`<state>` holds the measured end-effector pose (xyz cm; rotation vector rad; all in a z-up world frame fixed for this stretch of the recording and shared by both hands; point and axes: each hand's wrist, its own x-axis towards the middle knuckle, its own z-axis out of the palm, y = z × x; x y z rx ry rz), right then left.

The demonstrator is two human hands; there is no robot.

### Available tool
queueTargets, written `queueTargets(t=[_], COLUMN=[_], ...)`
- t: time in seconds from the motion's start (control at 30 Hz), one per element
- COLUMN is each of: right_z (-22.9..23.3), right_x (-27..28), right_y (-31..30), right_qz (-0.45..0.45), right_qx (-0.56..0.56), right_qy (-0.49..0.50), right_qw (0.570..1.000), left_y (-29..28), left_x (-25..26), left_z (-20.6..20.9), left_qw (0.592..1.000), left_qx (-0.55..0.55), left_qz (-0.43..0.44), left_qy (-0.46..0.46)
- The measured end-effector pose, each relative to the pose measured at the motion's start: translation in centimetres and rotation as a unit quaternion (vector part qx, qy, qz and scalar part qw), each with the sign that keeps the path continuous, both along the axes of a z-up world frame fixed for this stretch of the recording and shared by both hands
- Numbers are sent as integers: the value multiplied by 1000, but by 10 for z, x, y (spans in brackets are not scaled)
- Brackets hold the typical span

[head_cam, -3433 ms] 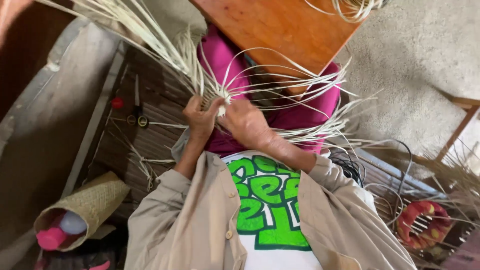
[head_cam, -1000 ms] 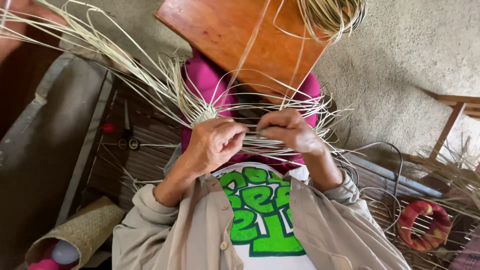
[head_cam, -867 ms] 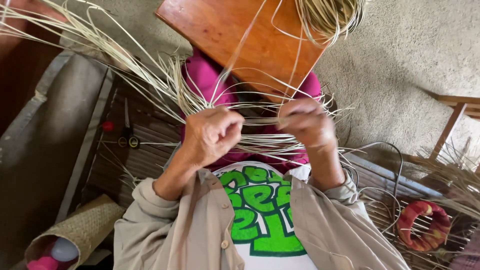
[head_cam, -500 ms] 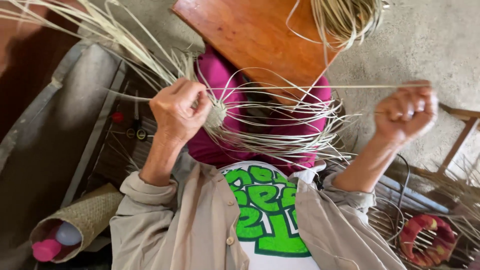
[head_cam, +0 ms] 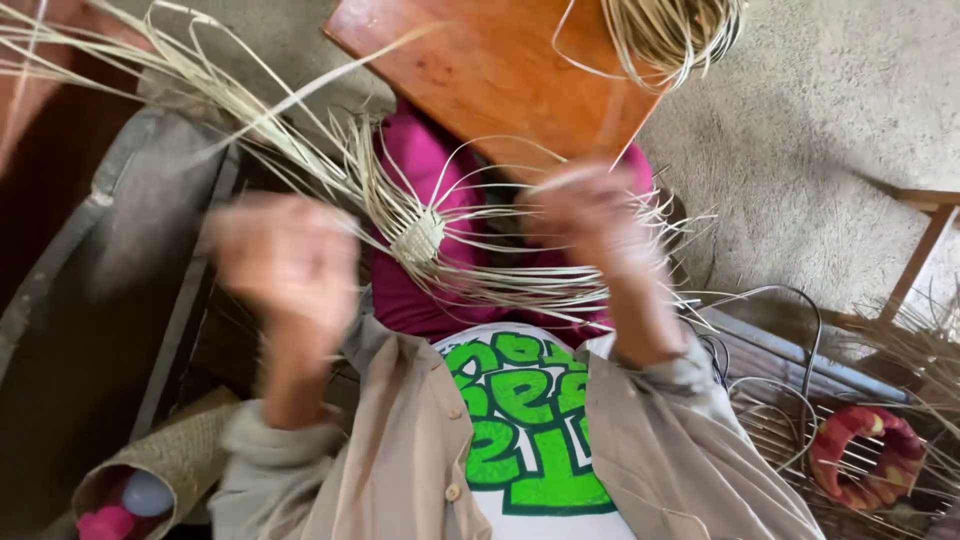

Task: Weaving thin strips of natural material to create a circular craft item

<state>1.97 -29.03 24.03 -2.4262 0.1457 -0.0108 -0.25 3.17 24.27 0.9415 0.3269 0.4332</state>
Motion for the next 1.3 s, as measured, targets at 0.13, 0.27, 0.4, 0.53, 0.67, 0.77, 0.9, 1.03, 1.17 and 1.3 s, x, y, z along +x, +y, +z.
queueTargets(t=[0.13, 0.27, 0.4, 0.53, 0.67, 0.77, 0.9, 1.03, 1.17, 1.3], right_z=[-15, -33, -29, -62, -111, -105, -174, -196, -187, -163], right_x=[0, -1, 11, 39, 70, 88, 137, 159, 175, 181], right_y=[86, 94, 91, 71, 37, 18, -31, -81, -131, -154], right_qz=[144, 215, 277, 247, 222, 229, 203, 191, 96, 65], right_qx=[513, 477, 354, 234, 182, 147, 81, 58, 29, -126], right_qy=[157, 138, 6, -101, -126, -149, -242, -260, -242, -327], right_qw=[831, 841, 893, 935, 950, 951, 945, 945, 965, 934], left_y=[-54, -72, -62, -38, -14, 4, 39, 75, 84, 19], left_x=[-12, -12, -7, -3, 3, -5, -16, -31, -33, -7], left_z=[-28, -65, -56, -58, -30, -13, 4, 8, 16, -10], left_qw=[930, 985, 967, 972, 975, 966, 953, 925, 933, 946], left_qx=[319, 114, 238, 229, 194, 223, 245, 316, 261, 238], left_qz=[-176, -123, -82, 14, 75, 113, 166, 198, 243, 218], left_qy=[-42, -31, -35, -50, -76, -64, -69, -69, -42, 30])
